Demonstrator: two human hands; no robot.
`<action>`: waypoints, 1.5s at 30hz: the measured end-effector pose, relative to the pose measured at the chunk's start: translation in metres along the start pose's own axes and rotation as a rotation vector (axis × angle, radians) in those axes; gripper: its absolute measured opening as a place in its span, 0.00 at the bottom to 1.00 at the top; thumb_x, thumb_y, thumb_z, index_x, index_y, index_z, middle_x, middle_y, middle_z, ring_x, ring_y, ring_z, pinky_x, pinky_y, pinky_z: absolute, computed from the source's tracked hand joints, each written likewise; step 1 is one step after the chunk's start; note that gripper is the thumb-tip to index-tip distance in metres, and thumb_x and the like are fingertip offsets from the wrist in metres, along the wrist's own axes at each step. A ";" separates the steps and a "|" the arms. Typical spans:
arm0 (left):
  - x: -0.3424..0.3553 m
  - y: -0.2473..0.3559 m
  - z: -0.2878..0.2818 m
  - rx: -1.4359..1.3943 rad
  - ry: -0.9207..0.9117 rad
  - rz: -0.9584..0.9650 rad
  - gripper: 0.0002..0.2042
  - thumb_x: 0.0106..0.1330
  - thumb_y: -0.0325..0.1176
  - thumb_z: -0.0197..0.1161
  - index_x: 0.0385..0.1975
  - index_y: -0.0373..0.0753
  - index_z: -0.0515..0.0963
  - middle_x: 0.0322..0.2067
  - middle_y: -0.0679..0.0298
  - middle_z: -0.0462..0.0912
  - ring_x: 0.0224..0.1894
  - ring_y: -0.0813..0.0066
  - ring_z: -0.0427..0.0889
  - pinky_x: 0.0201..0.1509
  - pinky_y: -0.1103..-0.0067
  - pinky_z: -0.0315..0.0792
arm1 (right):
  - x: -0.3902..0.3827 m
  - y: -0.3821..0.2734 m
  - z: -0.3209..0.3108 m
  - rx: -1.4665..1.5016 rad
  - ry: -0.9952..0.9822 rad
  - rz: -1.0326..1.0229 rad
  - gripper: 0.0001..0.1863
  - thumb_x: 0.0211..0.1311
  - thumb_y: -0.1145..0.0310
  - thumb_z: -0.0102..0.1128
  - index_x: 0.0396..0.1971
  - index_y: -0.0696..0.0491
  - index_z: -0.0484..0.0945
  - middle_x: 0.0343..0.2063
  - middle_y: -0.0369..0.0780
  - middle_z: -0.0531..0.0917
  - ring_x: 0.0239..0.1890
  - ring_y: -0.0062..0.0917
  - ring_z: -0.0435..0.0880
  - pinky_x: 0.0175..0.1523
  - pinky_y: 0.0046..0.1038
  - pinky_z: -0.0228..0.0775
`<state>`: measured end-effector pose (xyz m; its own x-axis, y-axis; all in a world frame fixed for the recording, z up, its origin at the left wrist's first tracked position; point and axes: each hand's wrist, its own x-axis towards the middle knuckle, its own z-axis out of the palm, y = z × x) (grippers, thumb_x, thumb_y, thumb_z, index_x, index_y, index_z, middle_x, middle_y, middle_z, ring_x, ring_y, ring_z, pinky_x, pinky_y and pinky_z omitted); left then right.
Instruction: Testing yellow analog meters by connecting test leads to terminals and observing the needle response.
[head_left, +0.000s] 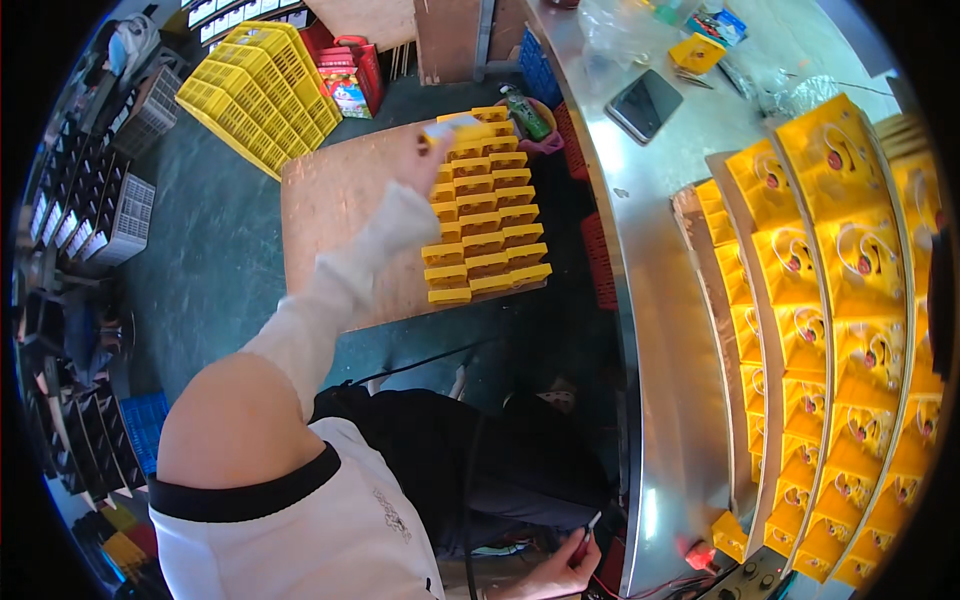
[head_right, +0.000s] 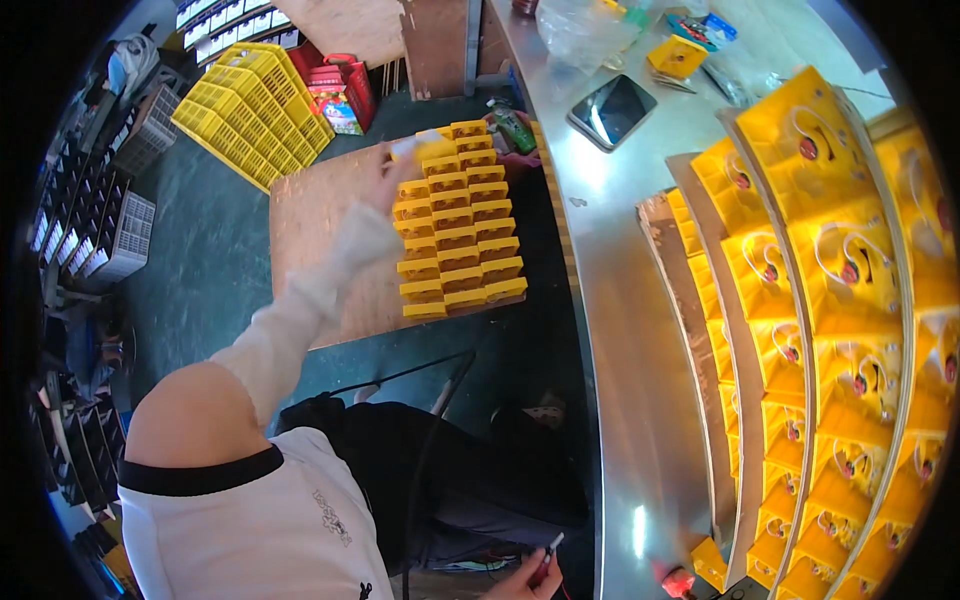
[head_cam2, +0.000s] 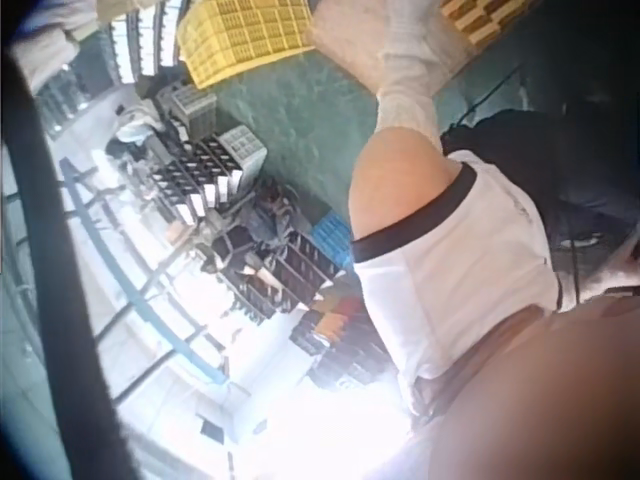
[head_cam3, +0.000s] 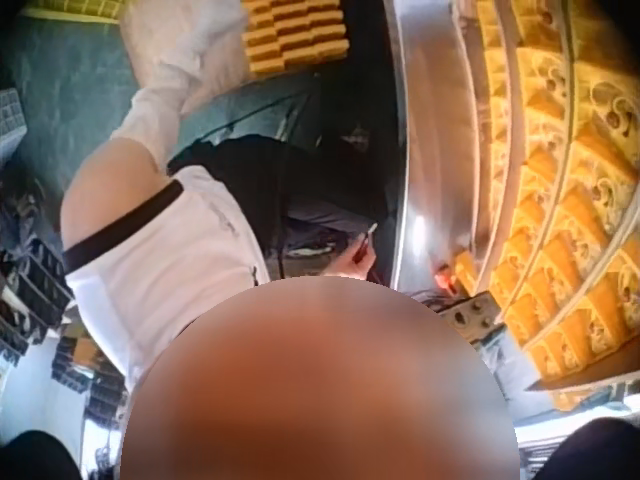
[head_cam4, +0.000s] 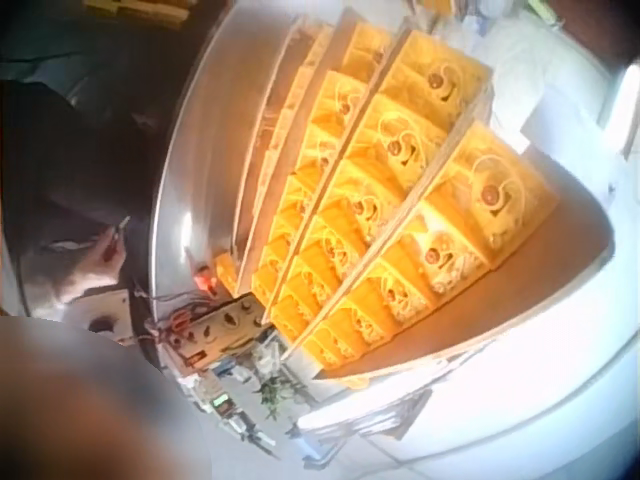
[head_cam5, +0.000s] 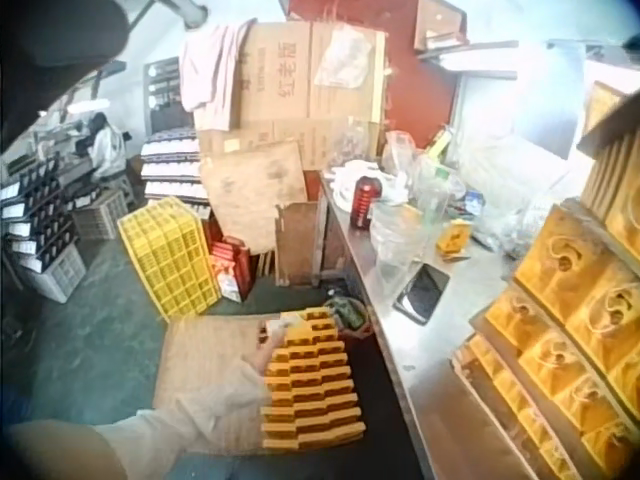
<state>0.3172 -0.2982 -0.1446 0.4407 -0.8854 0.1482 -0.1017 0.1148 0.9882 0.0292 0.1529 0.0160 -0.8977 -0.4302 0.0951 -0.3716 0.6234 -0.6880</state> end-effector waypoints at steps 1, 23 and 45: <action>0.033 -0.041 -0.017 0.026 0.167 -0.041 0.30 0.62 0.50 0.67 0.59 0.36 0.70 0.43 0.51 0.81 0.45 0.61 0.80 0.50 0.72 0.74 | 0.000 0.004 -0.004 -0.020 0.035 -0.002 0.12 0.61 0.68 0.69 0.38 0.63 0.83 0.29 0.45 0.86 0.28 0.24 0.82 0.36 0.25 0.78; 0.037 -0.077 -0.059 1.333 -0.696 0.084 0.34 0.64 0.43 0.59 0.67 0.33 0.59 0.48 0.44 0.77 0.48 0.58 0.78 0.51 0.66 0.71 | -0.009 0.117 -0.024 -0.133 0.148 0.135 0.12 0.60 0.62 0.70 0.36 0.55 0.85 0.32 0.44 0.86 0.31 0.29 0.86 0.38 0.28 0.81; -0.355 0.667 0.261 0.600 -0.657 0.828 0.19 0.64 0.48 0.65 0.40 0.35 0.83 0.34 0.51 0.82 0.36 0.57 0.80 0.37 0.69 0.78 | -0.022 0.102 -0.012 0.100 0.153 -0.140 0.09 0.51 0.67 0.74 0.31 0.54 0.85 0.23 0.39 0.85 0.27 0.30 0.85 0.34 0.28 0.75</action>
<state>-0.1397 -0.0254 0.4514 -0.4711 -0.7228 0.5056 -0.6115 0.6807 0.4033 0.0083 0.2337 -0.0480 -0.8672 -0.3994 0.2975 -0.4768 0.4933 -0.7275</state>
